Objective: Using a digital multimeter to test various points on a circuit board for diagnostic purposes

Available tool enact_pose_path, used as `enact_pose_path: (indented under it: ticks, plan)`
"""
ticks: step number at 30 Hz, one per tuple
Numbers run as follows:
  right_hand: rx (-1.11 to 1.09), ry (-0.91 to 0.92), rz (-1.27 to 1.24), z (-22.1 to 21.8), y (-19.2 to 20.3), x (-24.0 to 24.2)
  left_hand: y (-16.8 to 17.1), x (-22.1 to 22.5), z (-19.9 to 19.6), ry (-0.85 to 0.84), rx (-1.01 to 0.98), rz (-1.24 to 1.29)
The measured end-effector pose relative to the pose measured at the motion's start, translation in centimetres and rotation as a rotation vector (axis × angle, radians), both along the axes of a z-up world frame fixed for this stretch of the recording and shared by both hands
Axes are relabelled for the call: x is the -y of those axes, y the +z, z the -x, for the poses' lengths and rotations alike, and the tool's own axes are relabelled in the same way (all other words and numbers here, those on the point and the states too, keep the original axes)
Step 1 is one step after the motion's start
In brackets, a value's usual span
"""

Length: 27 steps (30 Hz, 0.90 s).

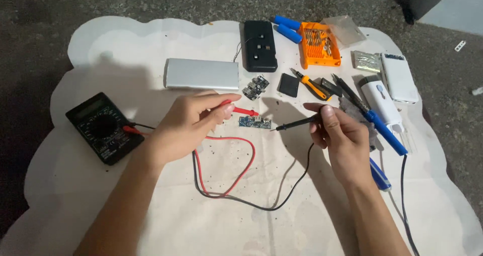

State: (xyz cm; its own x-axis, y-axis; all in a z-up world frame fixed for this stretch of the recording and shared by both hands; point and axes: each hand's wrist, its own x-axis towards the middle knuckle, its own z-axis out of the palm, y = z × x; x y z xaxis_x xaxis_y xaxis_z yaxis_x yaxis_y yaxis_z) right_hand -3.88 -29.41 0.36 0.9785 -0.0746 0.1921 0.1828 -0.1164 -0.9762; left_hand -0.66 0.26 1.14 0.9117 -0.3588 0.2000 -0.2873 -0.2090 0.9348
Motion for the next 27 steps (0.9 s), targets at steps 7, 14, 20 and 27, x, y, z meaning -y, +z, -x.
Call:
enact_pose_path:
  ticks: [7,14,20,27]
  plan:
    - [0.038,0.047,-0.057,-0.3,0.1,-0.2,-0.2,-0.2,-0.8,-0.002,-0.098,0.078]
    - [0.010,-0.053,-0.016,-0.3,0.3,0.2,-0.6,-0.5,-1.1,0.094,-0.039,0.099]
    - [0.010,-0.066,-0.054,-0.1,-0.5,-0.6,-1.2,0.8,-0.3,0.114,-0.016,0.160]
    - [-0.021,-0.061,-0.080,-0.1,-0.1,-1.1,0.1,0.9,0.2,0.082,-0.091,0.186]
